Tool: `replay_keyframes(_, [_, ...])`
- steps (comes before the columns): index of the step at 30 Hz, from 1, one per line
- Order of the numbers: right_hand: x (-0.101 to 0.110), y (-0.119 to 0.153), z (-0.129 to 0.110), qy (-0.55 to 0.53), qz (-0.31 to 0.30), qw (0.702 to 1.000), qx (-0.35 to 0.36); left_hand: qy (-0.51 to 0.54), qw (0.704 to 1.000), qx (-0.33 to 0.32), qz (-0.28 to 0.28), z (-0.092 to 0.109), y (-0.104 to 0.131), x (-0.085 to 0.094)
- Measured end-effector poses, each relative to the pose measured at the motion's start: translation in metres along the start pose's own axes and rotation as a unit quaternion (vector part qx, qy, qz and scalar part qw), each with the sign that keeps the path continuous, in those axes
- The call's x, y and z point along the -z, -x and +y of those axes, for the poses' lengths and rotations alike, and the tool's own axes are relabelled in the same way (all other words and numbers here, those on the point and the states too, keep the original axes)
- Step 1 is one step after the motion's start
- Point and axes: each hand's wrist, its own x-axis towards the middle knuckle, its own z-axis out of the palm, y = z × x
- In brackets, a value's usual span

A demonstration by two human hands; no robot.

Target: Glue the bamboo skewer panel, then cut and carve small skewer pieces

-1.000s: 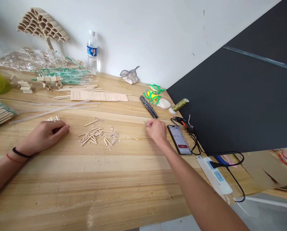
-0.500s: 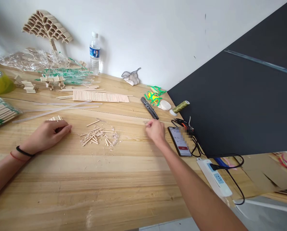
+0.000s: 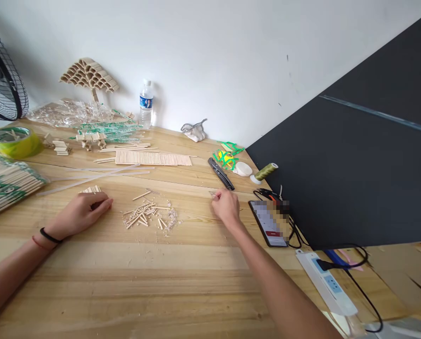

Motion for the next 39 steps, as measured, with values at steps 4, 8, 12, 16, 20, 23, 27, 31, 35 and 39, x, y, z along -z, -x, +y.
replay_keyframes(4, [-0.011, 0.025, -0.016, -0.03, -0.047, 0.995, 0.079, 0.002, 1.0, -0.003, 0.001, 0.002, 0.0, 0.002])
replay_keyframes(8, [-0.007, 0.015, -0.004, -0.009, -0.019, 0.999, 0.032, 0.004, 1.0, -0.005, 0.002, 0.003, 0.0, 0.002])
replay_keyframes(12, [-0.007, 0.012, 0.006, 0.001, -0.008, 1.0, 0.025, 0.002, 1.0, -0.004, -0.001, 0.0, 0.001, 0.001])
replay_keyframes(16, [-0.009, 0.017, 0.008, 0.003, -0.021, 0.999, 0.047, 0.005, 1.0, -0.005, -0.005, -0.001, 0.001, 0.0])
replay_keyframes(20, [-0.003, 0.004, 0.015, 0.024, -0.002, 1.0, 0.004, 0.006, 1.0, -0.009, 0.004, -0.001, 0.002, 0.001])
replay_keyframes(23, [-0.004, 0.007, 0.01, 0.023, -0.01, 1.0, 0.019, 0.004, 1.0, -0.01, 0.005, -0.001, 0.002, 0.001])
replay_keyframes(27, [-0.006, 0.015, 0.006, 0.016, -0.029, 0.998, 0.059, 0.003, 1.0, -0.01, 0.005, -0.001, 0.002, 0.0])
replay_keyframes(31, [0.001, 0.005, 0.012, 0.037, -0.002, 0.999, 0.011, 0.004, 1.0, -0.004, 0.004, -0.002, 0.002, 0.0])
replay_keyframes(35, [-0.007, 0.014, -0.004, 0.022, -0.011, 0.999, 0.043, 0.001, 1.0, -0.006, 0.002, -0.002, 0.001, 0.0])
replay_keyframes(39, [-0.015, 0.019, -0.019, -0.001, -0.034, 0.995, 0.092, -0.001, 1.0, -0.009, 0.007, -0.001, 0.001, 0.0])
